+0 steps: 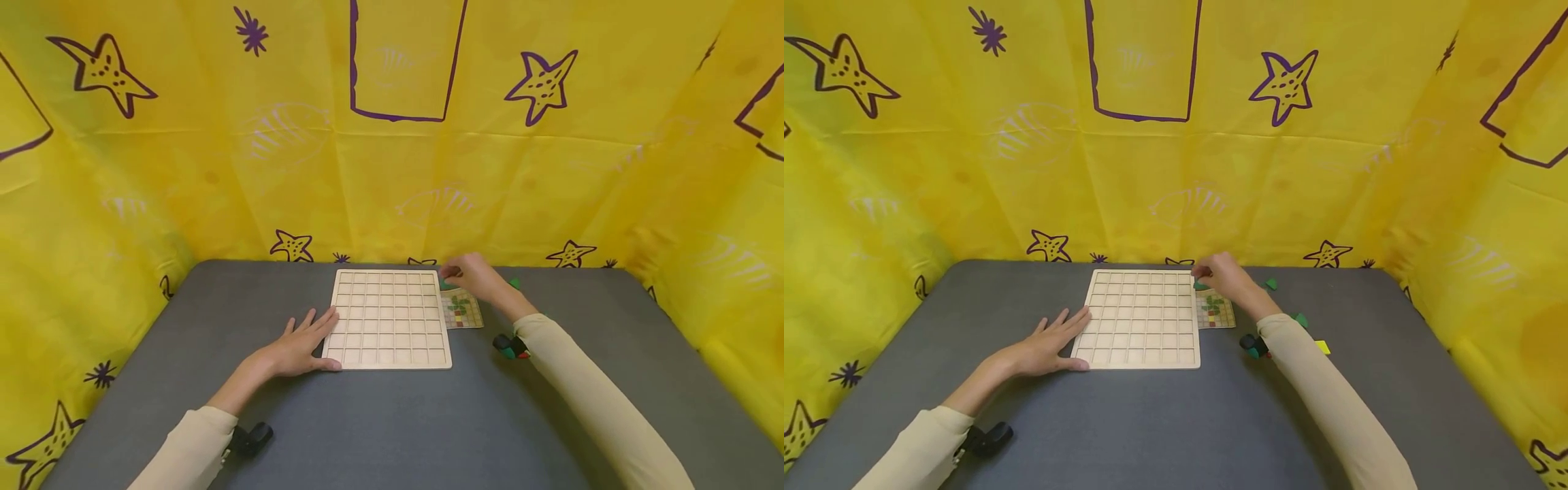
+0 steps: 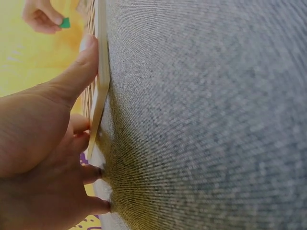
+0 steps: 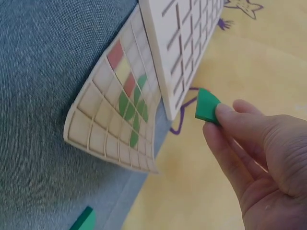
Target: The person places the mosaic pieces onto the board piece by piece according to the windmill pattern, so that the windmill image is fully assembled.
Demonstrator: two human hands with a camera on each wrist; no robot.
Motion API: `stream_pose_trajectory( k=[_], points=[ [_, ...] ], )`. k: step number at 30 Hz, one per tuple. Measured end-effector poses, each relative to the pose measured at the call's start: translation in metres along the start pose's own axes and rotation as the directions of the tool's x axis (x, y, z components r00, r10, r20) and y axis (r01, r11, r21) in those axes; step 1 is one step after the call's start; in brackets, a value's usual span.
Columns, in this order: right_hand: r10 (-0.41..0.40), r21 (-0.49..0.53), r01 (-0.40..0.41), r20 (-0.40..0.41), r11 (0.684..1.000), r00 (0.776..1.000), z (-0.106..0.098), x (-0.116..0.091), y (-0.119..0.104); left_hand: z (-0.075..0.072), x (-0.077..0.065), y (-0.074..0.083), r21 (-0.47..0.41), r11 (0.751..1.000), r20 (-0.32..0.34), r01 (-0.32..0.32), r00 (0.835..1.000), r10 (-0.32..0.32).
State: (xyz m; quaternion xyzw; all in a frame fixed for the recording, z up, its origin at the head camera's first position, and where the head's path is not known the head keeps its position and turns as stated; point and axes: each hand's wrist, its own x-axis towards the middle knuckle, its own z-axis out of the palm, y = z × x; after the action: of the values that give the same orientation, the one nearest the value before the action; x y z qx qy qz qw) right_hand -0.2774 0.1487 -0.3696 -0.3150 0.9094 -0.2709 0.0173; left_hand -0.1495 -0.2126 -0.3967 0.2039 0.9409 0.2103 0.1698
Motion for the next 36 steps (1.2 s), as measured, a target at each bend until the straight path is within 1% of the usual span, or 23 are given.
stream_pose_trajectory(
  k=[7, 13, 20, 26, 30, 36],
  points=[
    [-0.028, 0.019, 0.028, 0.018, 0.999, 0.999, 0.011, 0.008, -0.005, 0.001, 0.002, 0.0, -0.003, 1.0, 0.007, 0.006, 1.0, -0.006],
    [-0.014, 0.053, 0.011, 0.041, 0.999, 0.999, 0.019, 0.017, -0.015, 0.002, 0.002, -0.002, -0.015, 1.0, 0.006, 0.004, 1.0, -0.004],
    [-0.015, 0.104, 0.013, 0.02, 0.994, 1.0, 0.03, 0.029, -0.02, 0.003, 0.003, -0.002, -0.029, 1.0, 0.001, 0.002, 1.0, -0.002],
    [-0.014, 0.126, 0.011, 0.027, 0.992, 1.0, 0.04, 0.039, -0.023, 0.005, 0.003, -0.003, -0.035, 0.999, -0.002, 0.006, 1.0, -0.006],
    [-0.034, 0.122, 0.03, 0.025, 0.992, 0.999, 0.048, 0.047, -0.027, 0.005, 0.003, -0.005, -0.035, 0.999, -0.007, 0.006, 1.0, -0.006],
    [-0.038, 0.112, 0.036, 0.022, 0.993, 0.999, 0.057, 0.058, -0.037, 0.005, 0.004, -0.008, -0.035, 0.999, -0.014, -0.001, 1.0, 0.0]
  ],
)
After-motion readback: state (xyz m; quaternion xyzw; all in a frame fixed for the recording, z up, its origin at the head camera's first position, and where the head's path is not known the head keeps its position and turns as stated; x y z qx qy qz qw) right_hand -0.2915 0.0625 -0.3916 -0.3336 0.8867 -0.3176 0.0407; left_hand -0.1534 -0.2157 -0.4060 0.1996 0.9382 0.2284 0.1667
